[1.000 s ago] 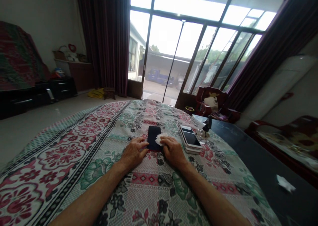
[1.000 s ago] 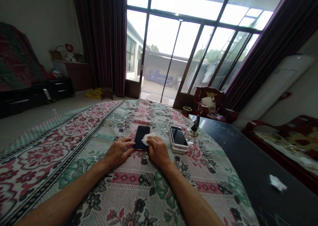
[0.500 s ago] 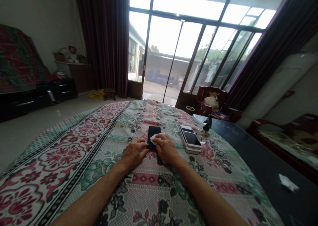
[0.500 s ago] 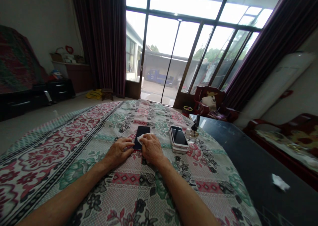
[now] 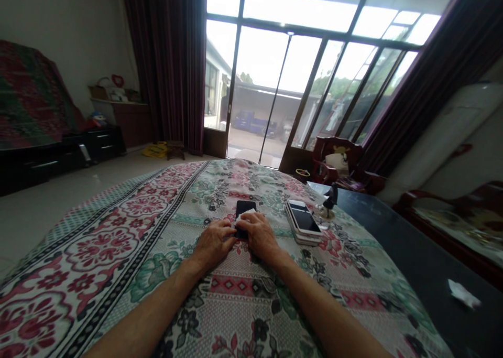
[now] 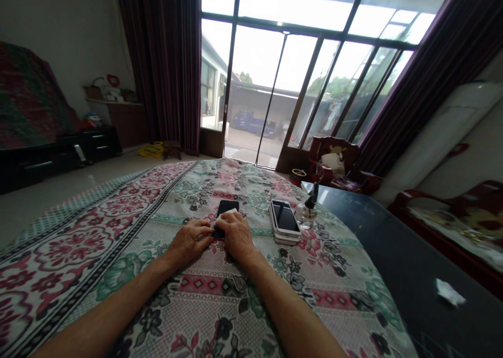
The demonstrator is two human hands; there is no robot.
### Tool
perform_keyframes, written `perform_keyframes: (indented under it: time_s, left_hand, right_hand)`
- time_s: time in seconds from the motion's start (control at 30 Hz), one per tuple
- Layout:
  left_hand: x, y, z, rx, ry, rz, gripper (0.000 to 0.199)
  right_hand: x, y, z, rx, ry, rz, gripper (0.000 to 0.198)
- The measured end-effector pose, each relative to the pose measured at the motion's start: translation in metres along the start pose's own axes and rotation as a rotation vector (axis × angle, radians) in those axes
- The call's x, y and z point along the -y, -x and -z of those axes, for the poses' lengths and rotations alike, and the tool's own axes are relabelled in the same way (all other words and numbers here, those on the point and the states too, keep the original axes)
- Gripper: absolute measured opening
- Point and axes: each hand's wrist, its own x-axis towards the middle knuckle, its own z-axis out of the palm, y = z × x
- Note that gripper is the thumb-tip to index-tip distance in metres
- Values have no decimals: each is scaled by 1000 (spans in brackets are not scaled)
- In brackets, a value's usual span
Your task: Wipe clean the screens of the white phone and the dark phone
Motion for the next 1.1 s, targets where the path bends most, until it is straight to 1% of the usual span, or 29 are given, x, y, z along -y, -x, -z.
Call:
perform_keyframes:
  time_s: [0.07,0.2,0.27,0.4,0.5,0.6,0.73,0.8,0.87,0.93,1.0,1.1]
  left_hand:
    - [0,0,0,4,-4,0,16]
    - [0,1,0,-7,-9,12,17]
    - [-1,2,0,-30,-7,20,18]
    - [-2,2,0,-45,-6,26,18]
    - [-3,2,1,-33,-3,30,17]
    - [-2,2,1,-35,-3,30,17]
    - [0,2,-1,-43,-13,29,17]
    - [1,2,-1,-35,-8,17,17]
    - [1,2,-1,-26,2,-1,18]
    - [1,2,0,-22,10,-8,18]
    - [0,2,0,-32,10,5,18]
    - [-1,2,0,-45,6,22,17]
  right_hand:
    - [-1,-1,0,34,22,14,26]
    - [-2,-1,4,43,57,-11,29]
    - [-4,0,10,46,88,-76,31]
    - [-17,3,25,68,189,-263,35]
    - [-28,7,34,42,221,-318,40]
    - [-29,9,35,-1,186,-294,45]
    - [-13,9,27,-31,75,-182,38]
    - [-2,10,22,-10,20,-98,32]
    - [7,11,18,39,-11,-8,26]
    - [10,11,16,83,-12,40,23]
    - [6,10,16,85,17,11,25]
    - [-8,9,21,78,111,-124,31]
